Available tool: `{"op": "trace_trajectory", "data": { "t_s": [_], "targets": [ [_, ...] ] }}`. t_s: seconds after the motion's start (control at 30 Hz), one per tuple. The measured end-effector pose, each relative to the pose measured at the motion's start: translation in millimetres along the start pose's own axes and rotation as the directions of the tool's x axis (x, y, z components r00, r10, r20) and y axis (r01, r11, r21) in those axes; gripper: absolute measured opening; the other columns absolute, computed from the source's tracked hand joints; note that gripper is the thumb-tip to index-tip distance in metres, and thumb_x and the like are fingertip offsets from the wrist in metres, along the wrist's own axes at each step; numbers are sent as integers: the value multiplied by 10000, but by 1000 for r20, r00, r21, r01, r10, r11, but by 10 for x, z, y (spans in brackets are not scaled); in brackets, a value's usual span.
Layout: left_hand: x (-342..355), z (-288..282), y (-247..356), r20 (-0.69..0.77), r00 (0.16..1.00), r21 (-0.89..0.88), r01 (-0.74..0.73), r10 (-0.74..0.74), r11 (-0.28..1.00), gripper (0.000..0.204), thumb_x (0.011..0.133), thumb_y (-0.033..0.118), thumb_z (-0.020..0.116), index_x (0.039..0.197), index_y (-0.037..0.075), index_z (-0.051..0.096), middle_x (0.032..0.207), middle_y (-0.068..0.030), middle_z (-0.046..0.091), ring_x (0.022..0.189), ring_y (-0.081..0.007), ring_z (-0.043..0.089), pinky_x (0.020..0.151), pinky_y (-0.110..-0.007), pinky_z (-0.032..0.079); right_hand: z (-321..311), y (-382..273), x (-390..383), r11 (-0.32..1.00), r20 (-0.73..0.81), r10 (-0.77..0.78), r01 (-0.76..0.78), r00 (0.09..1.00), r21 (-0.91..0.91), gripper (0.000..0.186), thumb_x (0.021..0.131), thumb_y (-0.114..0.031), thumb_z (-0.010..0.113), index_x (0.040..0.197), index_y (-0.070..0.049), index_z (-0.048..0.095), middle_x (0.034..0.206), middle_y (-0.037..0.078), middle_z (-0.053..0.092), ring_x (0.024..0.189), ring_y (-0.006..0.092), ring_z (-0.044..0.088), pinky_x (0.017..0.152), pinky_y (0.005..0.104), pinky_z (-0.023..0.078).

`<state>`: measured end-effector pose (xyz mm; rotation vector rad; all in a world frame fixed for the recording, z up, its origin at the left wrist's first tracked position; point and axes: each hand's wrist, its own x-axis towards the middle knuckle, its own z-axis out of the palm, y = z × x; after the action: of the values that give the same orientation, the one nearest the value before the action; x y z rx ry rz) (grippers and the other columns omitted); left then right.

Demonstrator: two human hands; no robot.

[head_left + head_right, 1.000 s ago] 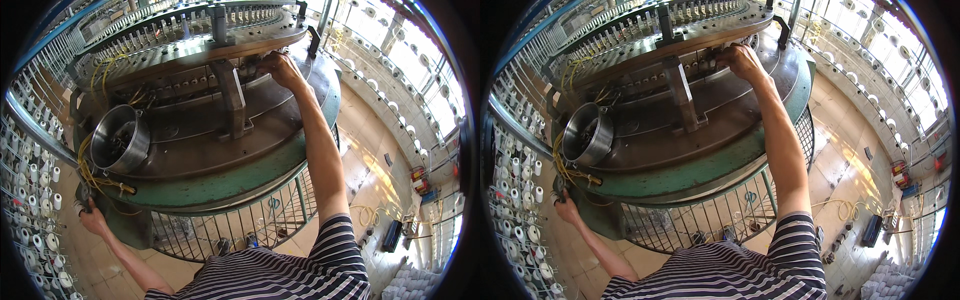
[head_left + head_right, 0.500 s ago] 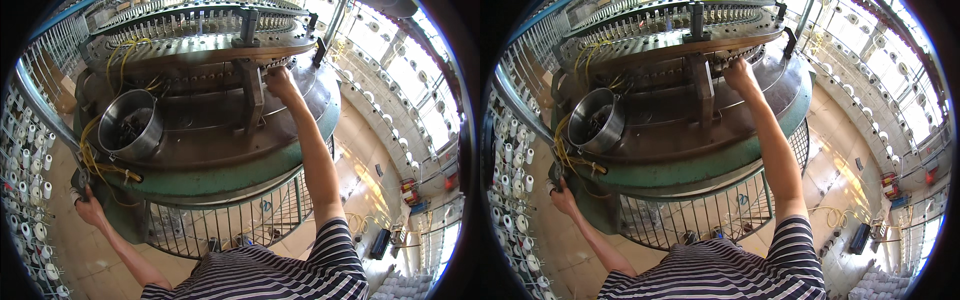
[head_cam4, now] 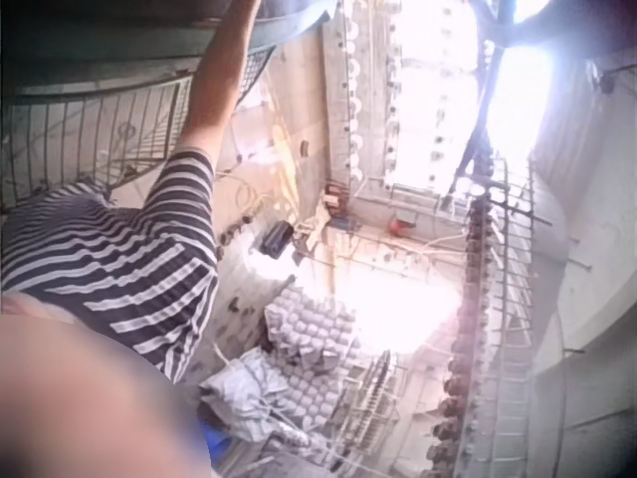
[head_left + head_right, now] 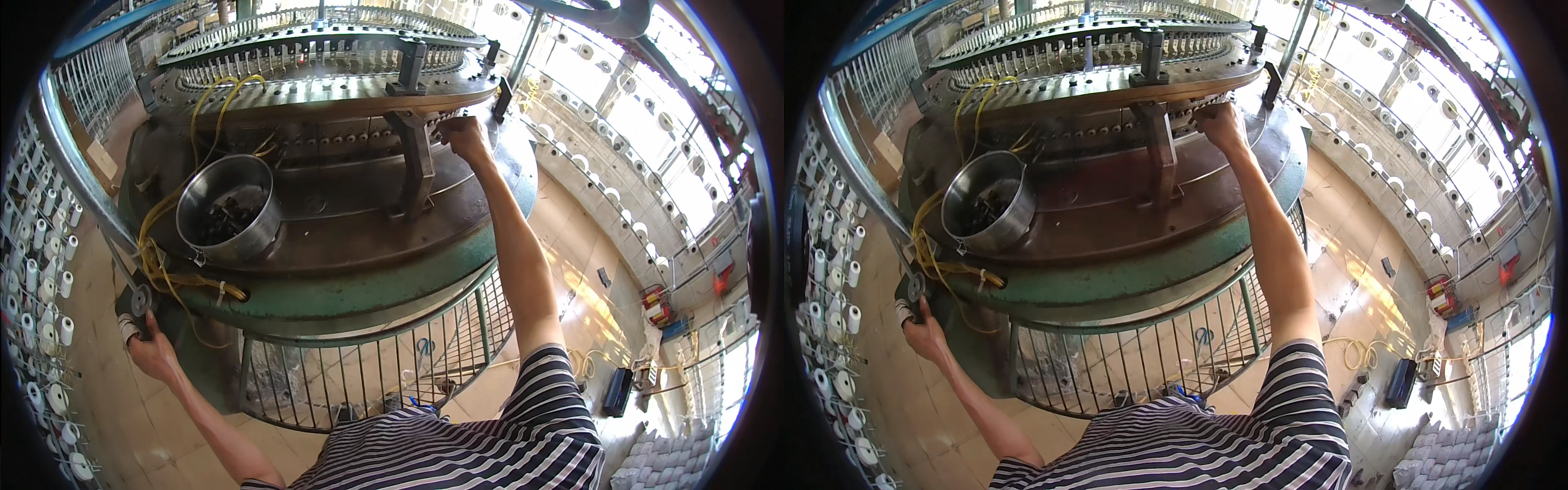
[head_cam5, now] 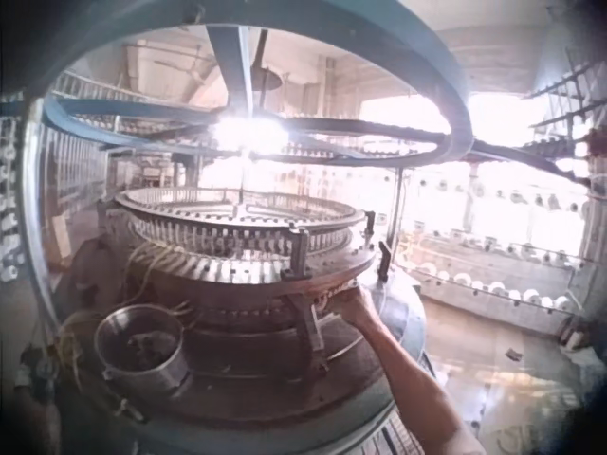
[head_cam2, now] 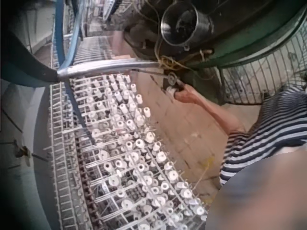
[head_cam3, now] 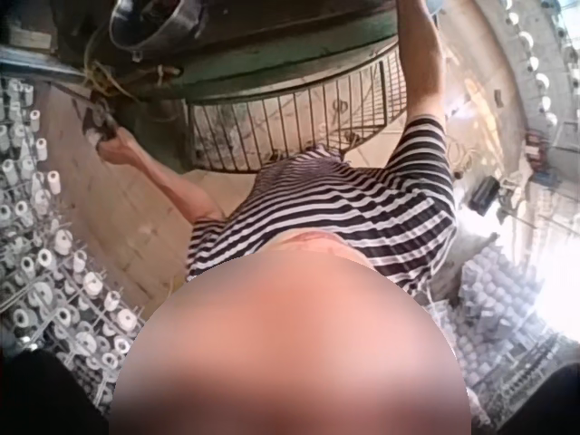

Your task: The person stands on a platform and uses a small tool to adjust or fix components on a large circular textile machine. They repeatedly reach into the machine's upper section, manipulate parts, and occasionally place items into a metal bowl. The person also handles a white spool-like object during the process.

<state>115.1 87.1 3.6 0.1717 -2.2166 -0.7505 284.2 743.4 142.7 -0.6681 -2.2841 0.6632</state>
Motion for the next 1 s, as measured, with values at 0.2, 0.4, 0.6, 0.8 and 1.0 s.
{"op": "trace_trajectory", "data": {
  "t_s": [0.2, 0.4, 0.6, 0.8, 1.0],
  "targets": [
    [-13, -52, 89, 10, 999, 12, 31, -32, 999, 536, 916, 361, 746, 1313, 15, 649, 1246, -174, 700, 1140, -343, 669, 883, -410, 531, 121, 337, 186, 950, 76, -295, 301, 953, -87, 191, 839, -193, 772, 1019, -142, 807, 929, 121, 768, 879, 280, 739, 816, 390, 570],
    [-5, -19, 41, 17, 1000, -33, 21, -20, 999, 530, 914, 338, 752, 1314, 8, 643, 1244, -173, 703, 1140, -338, 677, 898, -403, 531, -33, 228, 302, 801, 263, -539, 584, 800, -132, 165, 850, 14, 700, 951, -73, 797, 875, 129, 765, 799, 259, 744, 730, 384, 583],
    [4, 10, -5, 8, 1000, -21, 13, -13, 1000, 539, 915, 350, 749, 1319, 10, 641, 1257, -178, 696, 1157, -339, 669, 918, -400, 524, 272, -143, -161, 851, -10, -162, 134, 987, -507, 124, 825, -69, 637, 808, -48, 758, 752, 201, 713, 732, 328, 732, 668, 439, 611],
    [13, 5, -30, 9, 1000, -1, 0, 0, 1000, 543, 913, 351, 751, 1318, 8, 642, 1286, -183, 681, 1185, -346, 649, 945, -411, 512, 20, -294, -26, 994, 213, 102, -107, 972, 10, 217, 816, -125, 648, 646, -4, 706, 626, 168, 685, 521, 226, 691, 529, 323, 590],
    [-4, -37, 14, 40, 998, -26, 51, -50, 998, 540, 912, 330, 753, 1311, -14, 638, 1290, -191, 676, 1191, -357, 641, 968, -404, 502, 63, -41, 25, 995, 54, -5, 10, 999, -98, 197, 808, -215, 697, 847, -44, 786, 715, 153, 727, 622, 265, 722, 685, 384, 604]
  ]
}}
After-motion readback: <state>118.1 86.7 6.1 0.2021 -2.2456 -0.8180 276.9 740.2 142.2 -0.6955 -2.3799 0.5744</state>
